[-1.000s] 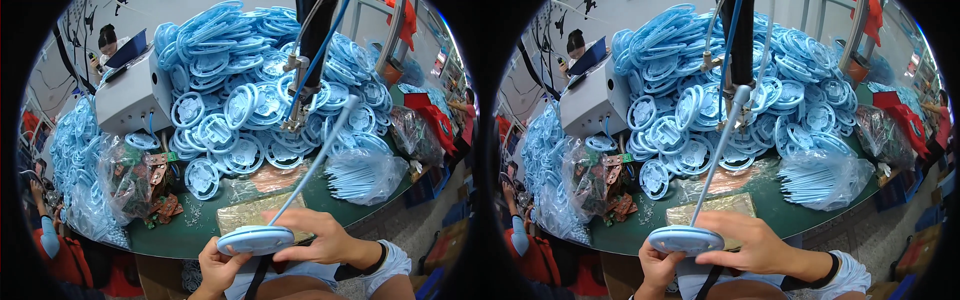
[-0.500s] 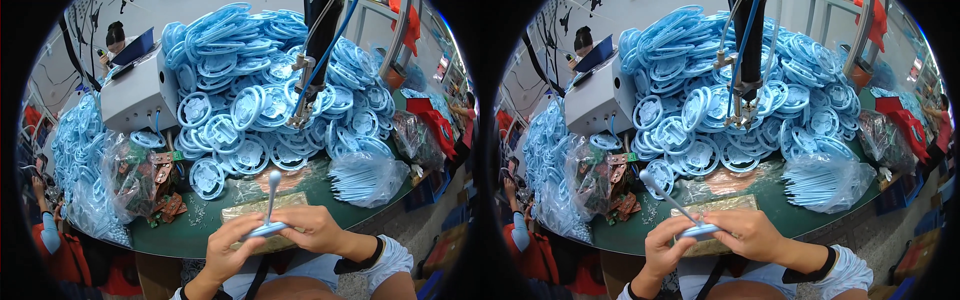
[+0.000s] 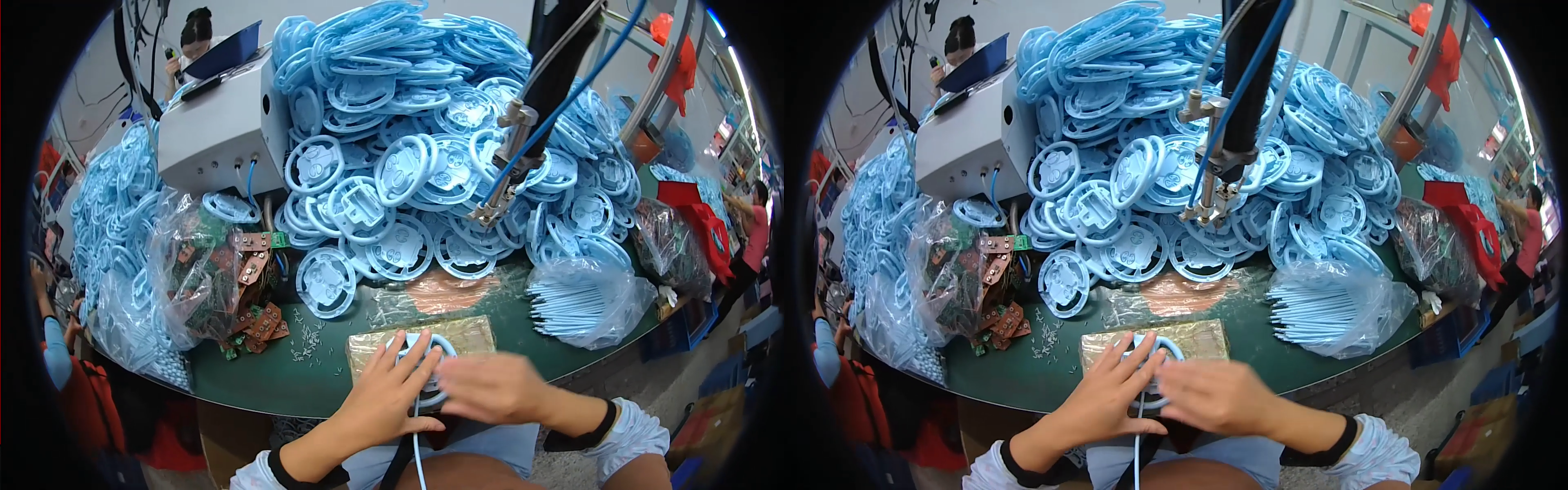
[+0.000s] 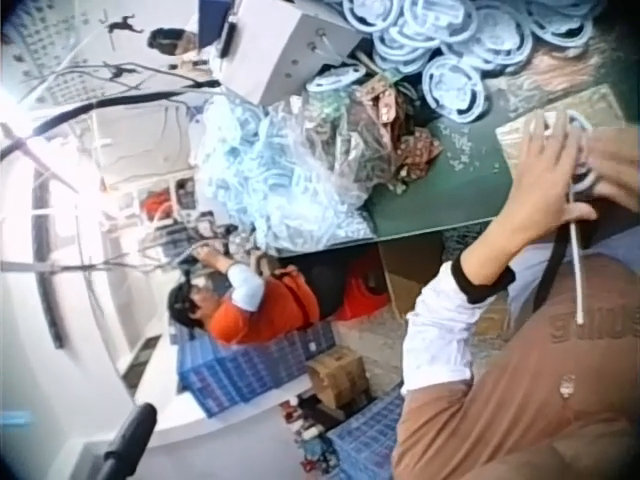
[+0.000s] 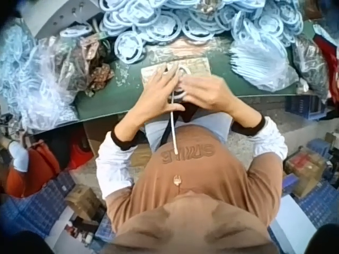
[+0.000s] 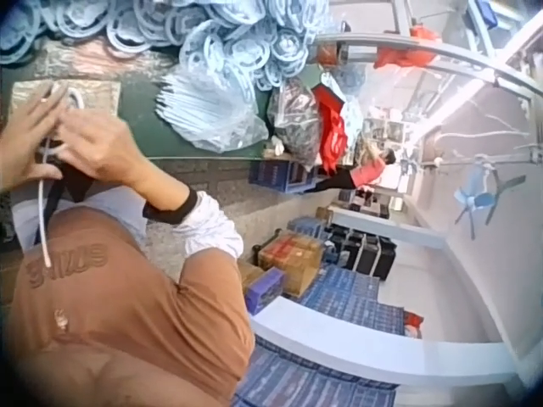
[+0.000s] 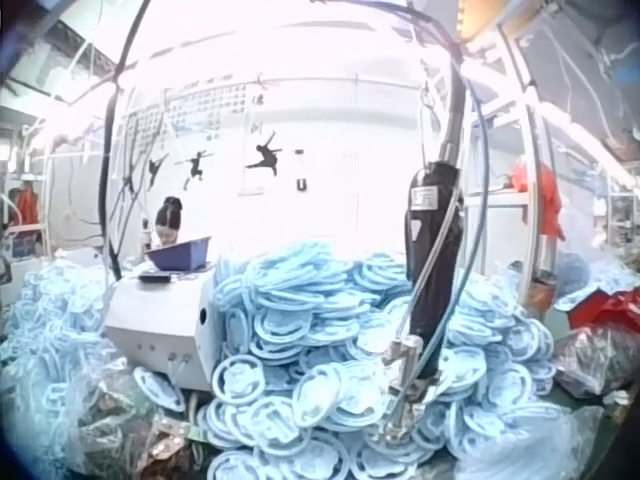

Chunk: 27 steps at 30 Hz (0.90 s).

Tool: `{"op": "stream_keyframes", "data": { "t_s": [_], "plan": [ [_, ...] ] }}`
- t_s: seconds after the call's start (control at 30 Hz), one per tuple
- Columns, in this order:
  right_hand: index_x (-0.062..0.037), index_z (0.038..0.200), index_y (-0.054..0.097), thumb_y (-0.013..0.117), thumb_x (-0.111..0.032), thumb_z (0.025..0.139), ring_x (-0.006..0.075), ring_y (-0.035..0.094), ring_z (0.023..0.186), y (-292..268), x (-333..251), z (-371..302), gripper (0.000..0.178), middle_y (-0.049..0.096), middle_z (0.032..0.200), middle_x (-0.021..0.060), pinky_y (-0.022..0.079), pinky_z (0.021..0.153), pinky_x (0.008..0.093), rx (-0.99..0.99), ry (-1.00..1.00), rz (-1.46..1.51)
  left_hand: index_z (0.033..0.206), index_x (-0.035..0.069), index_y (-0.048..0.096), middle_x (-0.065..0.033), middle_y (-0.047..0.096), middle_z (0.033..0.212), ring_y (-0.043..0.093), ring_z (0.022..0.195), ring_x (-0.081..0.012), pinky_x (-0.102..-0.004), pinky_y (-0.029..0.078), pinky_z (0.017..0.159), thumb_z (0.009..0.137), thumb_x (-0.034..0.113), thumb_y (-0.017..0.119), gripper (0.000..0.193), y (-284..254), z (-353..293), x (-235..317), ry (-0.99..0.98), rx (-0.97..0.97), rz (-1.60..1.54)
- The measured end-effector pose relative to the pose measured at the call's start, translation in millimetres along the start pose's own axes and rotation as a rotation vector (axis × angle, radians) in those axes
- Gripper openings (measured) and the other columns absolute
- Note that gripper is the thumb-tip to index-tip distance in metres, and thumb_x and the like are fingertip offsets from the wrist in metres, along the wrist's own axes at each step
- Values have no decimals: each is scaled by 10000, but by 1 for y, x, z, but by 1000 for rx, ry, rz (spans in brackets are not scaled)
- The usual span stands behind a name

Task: Assembling electronic components by placing a PCB into a plastic housing and securing it with a pneumatic soldering or adhesive tool.

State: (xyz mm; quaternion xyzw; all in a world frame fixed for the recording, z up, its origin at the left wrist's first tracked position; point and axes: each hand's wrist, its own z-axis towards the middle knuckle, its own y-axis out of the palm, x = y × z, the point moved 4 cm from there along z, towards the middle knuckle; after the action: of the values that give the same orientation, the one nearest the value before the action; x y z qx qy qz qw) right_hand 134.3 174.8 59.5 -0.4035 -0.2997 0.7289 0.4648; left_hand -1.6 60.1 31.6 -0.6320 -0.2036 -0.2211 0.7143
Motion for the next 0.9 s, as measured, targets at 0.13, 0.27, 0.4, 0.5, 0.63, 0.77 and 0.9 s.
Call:
{"op": "stream_keyframes", "data": {
  "t_s": [0.13, 0.27, 0.4, 0.5, 0.63, 0.77, 0.9],
  "plan": [
    [6, 1214, 560, 646, 10, 844, 275, 650, 1014, -99, 46, 40, 380, 639, 1156, 206, 546, 807, 348, 605, 143, -110, 1459, 106, 374, -268, 281, 1510, 321, 1369, -464, -481, 325, 1110, 647, 225, 853, 950, -1, 1, -9, -32, -107, 15],
    [26, 1336, 446, 658, -225, 932, 228, 609, 1116, -141, 104, 111, 521, 603, 1229, 185, 514, 919, 299, 772, 241, 461, 1435, 168, 420, -234, 358, 1458, 398, 1322, -428, -501, 376, 1065, 609, 184, 859, 936, -8, 10, -24, 6, -176, -42],
    [-1, 1276, 531, 635, -245, 940, 208, 690, 871, -152, 120, 121, 428, 684, 980, 130, 580, 786, 341, 509, 217, 661, 1435, 199, 425, -203, 372, 1458, 371, 1335, -434, -491, 340, 1092, 614, 233, 869, 934, -3, 5, -36, 23, -112, -89],
    [1, 1417, 359, 542, -175, 964, 196, 644, 725, -128, 65, 123, 519, 576, 806, 76, 574, 715, 354, 386, 207, 984, 1449, 152, 397, -212, 345, 1479, 371, 1330, -440, -477, 343, 1090, 634, 204, 858, 938, 5, -3, -38, 77, 13, -231],
    [-37, 1485, 212, 497, -139, 969, 127, 572, 600, -112, 6, 108, 597, 492, 737, 43, 537, 603, 271, 293, 162, 974, 1447, 69, 361, -223, 346, 1474, 367, 1335, -422, -456, 347, 1090, 629, 165, 853, 959, 5, -8, -40, 51, 77, -229],
    [-67, 1521, 133, 507, -105, 961, 73, 568, 524, -104, -18, 100, 675, 499, 671, 21, 558, 542, 210, 355, 112, 932, 1441, 67, 370, -229, 347, 1471, 365, 1336, -419, -454, 351, 1086, 631, 159, 850, 946, 5, -6, -38, 46, 82, -241],
    [-22, 1336, 377, 521, -95, 955, 98, 607, 543, -101, -24, 102, 414, 519, 676, 37, 582, 565, 218, 309, 47, 916, 1427, 52, 384, -236, 355, 1464, 375, 1329, -417, -450, 364, 1077, 630, 148, 848, 927, 7, -6, -38, 53, 87, -227]
  ]
}}
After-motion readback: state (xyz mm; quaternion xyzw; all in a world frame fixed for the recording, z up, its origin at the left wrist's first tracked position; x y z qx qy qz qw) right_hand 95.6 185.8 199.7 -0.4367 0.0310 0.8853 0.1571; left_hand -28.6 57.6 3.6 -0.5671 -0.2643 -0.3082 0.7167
